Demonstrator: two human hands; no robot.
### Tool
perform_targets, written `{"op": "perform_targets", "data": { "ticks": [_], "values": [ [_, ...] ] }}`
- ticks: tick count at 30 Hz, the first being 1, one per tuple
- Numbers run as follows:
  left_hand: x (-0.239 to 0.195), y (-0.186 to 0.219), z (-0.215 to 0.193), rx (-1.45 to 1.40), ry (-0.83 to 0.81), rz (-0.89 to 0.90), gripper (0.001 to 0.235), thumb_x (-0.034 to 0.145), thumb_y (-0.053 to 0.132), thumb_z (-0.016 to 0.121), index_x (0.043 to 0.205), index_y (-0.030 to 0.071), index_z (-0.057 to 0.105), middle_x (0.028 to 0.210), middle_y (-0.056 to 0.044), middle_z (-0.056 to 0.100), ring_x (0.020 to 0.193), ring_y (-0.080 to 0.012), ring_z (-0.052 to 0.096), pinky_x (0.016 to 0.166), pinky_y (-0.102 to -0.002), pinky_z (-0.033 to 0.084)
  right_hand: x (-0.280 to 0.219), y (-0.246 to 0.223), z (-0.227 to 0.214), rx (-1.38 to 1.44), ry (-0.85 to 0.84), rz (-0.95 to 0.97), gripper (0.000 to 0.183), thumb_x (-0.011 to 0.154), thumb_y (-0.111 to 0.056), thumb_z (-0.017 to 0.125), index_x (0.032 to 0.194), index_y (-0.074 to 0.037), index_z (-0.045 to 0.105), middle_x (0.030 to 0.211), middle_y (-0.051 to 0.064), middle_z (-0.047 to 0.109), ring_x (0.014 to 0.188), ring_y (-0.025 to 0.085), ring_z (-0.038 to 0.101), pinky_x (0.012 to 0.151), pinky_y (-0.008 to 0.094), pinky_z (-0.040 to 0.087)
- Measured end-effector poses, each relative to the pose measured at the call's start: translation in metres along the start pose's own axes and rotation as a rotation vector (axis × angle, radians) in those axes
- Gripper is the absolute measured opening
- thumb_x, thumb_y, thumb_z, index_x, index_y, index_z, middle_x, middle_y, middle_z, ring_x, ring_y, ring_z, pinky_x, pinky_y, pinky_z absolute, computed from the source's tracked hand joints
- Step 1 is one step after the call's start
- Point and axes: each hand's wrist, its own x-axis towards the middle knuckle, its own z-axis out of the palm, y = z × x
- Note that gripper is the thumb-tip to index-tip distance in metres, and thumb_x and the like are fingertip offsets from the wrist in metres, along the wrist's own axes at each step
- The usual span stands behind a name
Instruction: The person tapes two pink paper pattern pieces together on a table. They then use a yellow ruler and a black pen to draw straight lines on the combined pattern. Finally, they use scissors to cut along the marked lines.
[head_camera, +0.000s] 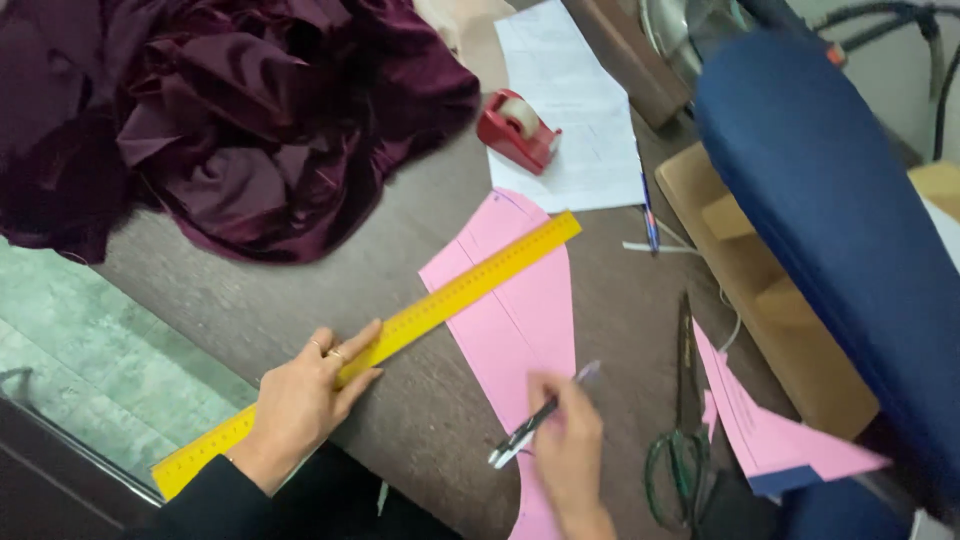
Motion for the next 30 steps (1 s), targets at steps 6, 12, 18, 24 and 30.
{"op": "perform_targets", "data": {
  "ticks": [6, 12, 18, 24, 30],
  "values": [
    [0.001, -0.001, -0.001, -0.021, 0.042, 0.034, 0.058, 0.082, 0.054, 0.059, 0.137, 0.041, 0.047, 0.086, 0.003, 0.045, 0.058, -0.0197, 0.061, 0.040, -0.041, 0.052, 0.135, -0.005, 0.042, 0.153, 0.035, -0.225, 0.011, 0.096, -0.010, 0.055, 0.104, -0.010, 0.063, 0.096, 0.004, 0.066, 0.086, 0.016, 0.063, 0.071, 0.028, 0.048],
    [0.000, -0.013, -0.009, -0.021, -0.052, 0.000, 0.060, 0.083, 0.056, 0.055, 0.140, 0.044, 0.040, 0.087, 0.003, 0.046, 0.059, -0.0196, 0.065, 0.044, -0.042, 0.056, 0.173, -0.003, 0.073, 0.111, -0.042, -0.206, 0.015, 0.097, -0.013, 0.053, 0.109, -0.012, 0.062, 0.104, 0.005, 0.064, 0.096, 0.018, 0.060, 0.074, 0.028, 0.051],
    [-0.014, -0.028, 0.007, 0.019, 0.081, -0.012, 0.059, 0.080, 0.057, 0.058, 0.136, 0.045, 0.045, 0.080, 0.004, 0.044, 0.049, -0.0172, 0.060, 0.037, -0.041, 0.052, 0.168, -0.003, 0.078, 0.066, 0.045, -0.265, 0.026, 0.094, -0.006, 0.055, 0.119, -0.011, 0.054, 0.128, 0.009, 0.060, 0.119, 0.026, 0.053, 0.095, 0.035, 0.046],
    [-0.021, -0.037, 0.008, 0.019, 0.208, -0.020, 0.058, 0.080, 0.050, 0.063, 0.135, 0.037, 0.051, 0.081, 0.003, 0.046, 0.068, -0.0156, 0.053, 0.046, -0.035, 0.050, 0.172, -0.001, 0.084, -0.104, -0.086, -0.402, 0.035, 0.088, -0.005, 0.063, 0.120, -0.009, 0.051, 0.135, 0.010, 0.057, 0.134, 0.033, 0.048, 0.099, 0.038, 0.043],
    [-0.009, -0.014, 0.002, 0.088, 0.443, -0.038, 0.045, 0.080, 0.050, 0.066, 0.121, 0.033, 0.061, 0.115, 0.000, 0.058, 0.101, -0.0215, 0.059, 0.082, -0.040, 0.040, 0.176, -0.004, 0.085, -0.082, -0.227, -0.489, 0.033, 0.085, -0.004, 0.066, 0.116, -0.008, 0.053, 0.137, 0.012, 0.054, 0.138, 0.036, 0.043, 0.112, 0.043, 0.039]
  ]
}}
